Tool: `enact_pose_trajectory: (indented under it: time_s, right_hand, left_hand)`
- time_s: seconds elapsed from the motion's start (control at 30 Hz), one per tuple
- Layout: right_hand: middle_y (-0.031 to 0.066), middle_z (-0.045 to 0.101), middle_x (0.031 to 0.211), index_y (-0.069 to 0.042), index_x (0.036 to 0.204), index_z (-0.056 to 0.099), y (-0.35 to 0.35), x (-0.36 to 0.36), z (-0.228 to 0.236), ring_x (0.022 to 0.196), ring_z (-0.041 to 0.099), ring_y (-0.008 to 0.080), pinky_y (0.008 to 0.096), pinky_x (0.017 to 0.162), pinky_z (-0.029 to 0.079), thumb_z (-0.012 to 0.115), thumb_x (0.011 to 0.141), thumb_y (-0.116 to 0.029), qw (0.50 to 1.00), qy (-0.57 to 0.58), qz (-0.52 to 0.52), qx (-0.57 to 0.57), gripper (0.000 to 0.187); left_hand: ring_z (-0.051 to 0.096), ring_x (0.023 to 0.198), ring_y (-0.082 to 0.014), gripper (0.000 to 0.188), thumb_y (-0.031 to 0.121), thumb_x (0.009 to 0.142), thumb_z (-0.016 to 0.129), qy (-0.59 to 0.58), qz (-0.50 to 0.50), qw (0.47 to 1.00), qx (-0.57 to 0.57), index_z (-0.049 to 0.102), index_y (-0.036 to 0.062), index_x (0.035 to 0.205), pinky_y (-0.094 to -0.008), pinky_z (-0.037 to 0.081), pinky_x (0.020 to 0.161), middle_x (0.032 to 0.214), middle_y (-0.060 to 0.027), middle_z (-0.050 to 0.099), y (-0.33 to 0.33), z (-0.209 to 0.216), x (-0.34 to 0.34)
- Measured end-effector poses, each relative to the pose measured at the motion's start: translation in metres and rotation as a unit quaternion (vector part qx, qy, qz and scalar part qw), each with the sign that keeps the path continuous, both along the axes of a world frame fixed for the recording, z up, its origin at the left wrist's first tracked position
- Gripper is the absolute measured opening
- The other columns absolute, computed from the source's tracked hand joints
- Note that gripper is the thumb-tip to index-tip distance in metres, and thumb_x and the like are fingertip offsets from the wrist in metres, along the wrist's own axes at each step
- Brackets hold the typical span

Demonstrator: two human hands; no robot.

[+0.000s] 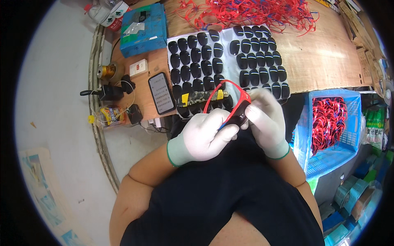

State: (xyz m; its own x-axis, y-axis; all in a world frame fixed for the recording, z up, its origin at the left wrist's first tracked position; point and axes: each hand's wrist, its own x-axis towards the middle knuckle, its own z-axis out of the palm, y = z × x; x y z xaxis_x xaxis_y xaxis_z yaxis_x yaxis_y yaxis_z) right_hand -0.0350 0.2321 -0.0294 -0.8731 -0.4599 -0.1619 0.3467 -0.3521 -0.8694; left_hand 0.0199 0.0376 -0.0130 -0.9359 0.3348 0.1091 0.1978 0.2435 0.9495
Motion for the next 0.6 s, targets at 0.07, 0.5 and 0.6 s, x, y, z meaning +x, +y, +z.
enact_pose_trajectory:
  time_s: [0.07,0.5,0.6]
  right_hand:
    - [0.0083,0.063,0.078,0.005,0.098,0.062,0.008,-0.003,-0.003,0.065,0.057,0.0127,0.0257,0.061,0.045,0.064,0.092,-0.023,0.994,-0.065,0.080,-0.029,0.028]
    - [0.0070,0.063,0.076,0.004,0.092,0.065,0.012,-0.006,-0.012,0.067,0.055,0.0121,0.0262,0.063,0.044,0.061,0.095,-0.020,0.987,-0.088,0.133,-0.030,0.025]
    - [0.0074,0.063,0.075,0.005,0.094,0.065,0.008,0.001,-0.011,0.067,0.056,0.0126,0.0266,0.063,0.044,0.061,0.095,-0.017,0.988,-0.066,0.111,-0.084,0.022]
  left_hand:
    - [0.072,0.074,-0.0225,0.018,0.015,0.103,0.054,-0.007,-0.045,0.999,0.023,0.058,0.0008,0.114,-0.0334,0.057,0.069,0.088,-0.0081,0.072,-0.002,0.002,-0.002]
    - [0.065,0.053,-0.0176,0.015,0.005,0.102,0.050,0.157,0.022,0.987,-0.038,0.061,-0.0051,0.102,-0.0292,0.052,0.051,0.066,-0.0044,0.064,0.000,-0.006,0.000]
    - [0.066,0.057,-0.0222,0.011,0.009,0.100,0.055,0.055,0.022,0.998,-0.007,0.063,0.0018,0.102,-0.0338,0.052,0.054,0.068,-0.0058,0.064,-0.004,-0.002,0.002]
